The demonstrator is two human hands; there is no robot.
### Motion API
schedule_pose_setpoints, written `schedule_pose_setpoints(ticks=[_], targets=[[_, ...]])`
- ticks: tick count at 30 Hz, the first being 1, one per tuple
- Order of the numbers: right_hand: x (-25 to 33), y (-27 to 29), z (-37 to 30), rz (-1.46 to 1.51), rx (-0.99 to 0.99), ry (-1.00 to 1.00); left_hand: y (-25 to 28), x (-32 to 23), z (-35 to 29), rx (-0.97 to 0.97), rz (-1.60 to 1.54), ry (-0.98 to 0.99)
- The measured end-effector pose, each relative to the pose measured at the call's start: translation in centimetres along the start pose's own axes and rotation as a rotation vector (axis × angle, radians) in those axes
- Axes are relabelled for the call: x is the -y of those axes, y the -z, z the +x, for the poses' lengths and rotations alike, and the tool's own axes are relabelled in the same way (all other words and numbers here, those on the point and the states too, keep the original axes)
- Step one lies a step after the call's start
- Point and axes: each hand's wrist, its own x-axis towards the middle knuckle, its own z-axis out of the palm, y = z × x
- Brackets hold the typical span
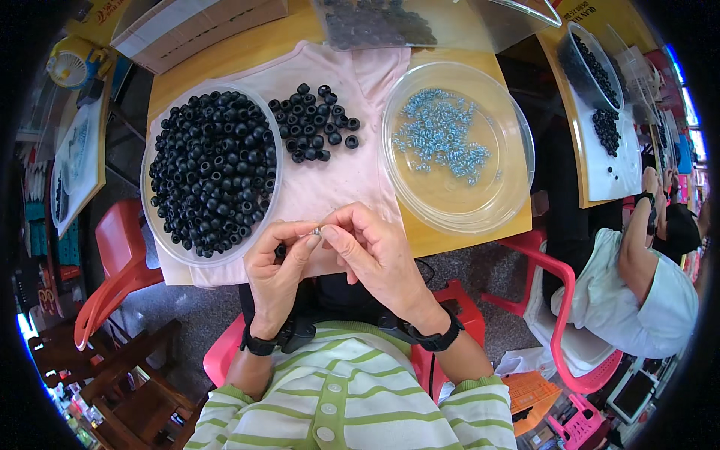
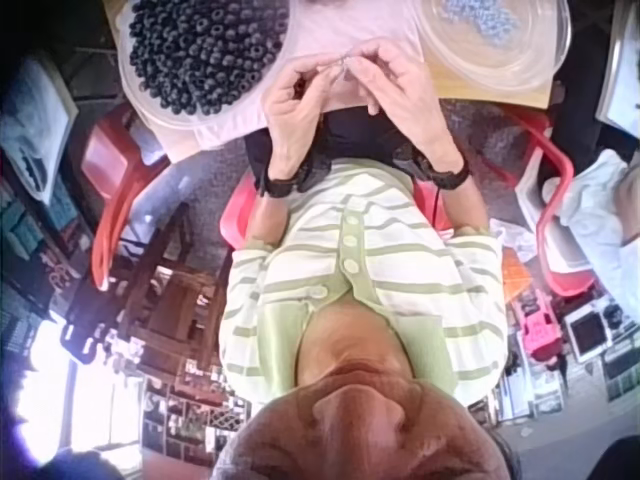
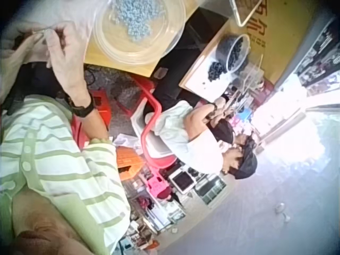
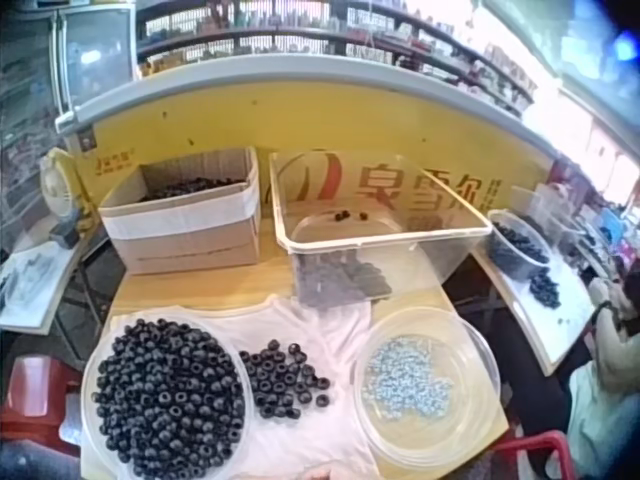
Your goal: The recorder is manually assembling black plastic circular components with small metal ring inserts.
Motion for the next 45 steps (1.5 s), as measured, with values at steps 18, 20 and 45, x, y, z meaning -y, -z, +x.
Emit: schedule_pose_setpoints(ticks=[18,20,45], targets=[[-2.1,-0.2,0.0,-0.354,-0.130,0.314,-0.4,-0.1,0.2,-0.008,0.230,-0.077],[-2.0,-0.2,0.0,-0.338,-0.127,0.306,-0.4,-0.1,0.2,0.002,0.243,-0.072],[-1.9,0.5,-0.4,-0.552,-0.192,0.418,-0.3,-0.4,0.4,0.025,0.274,-0.017]])
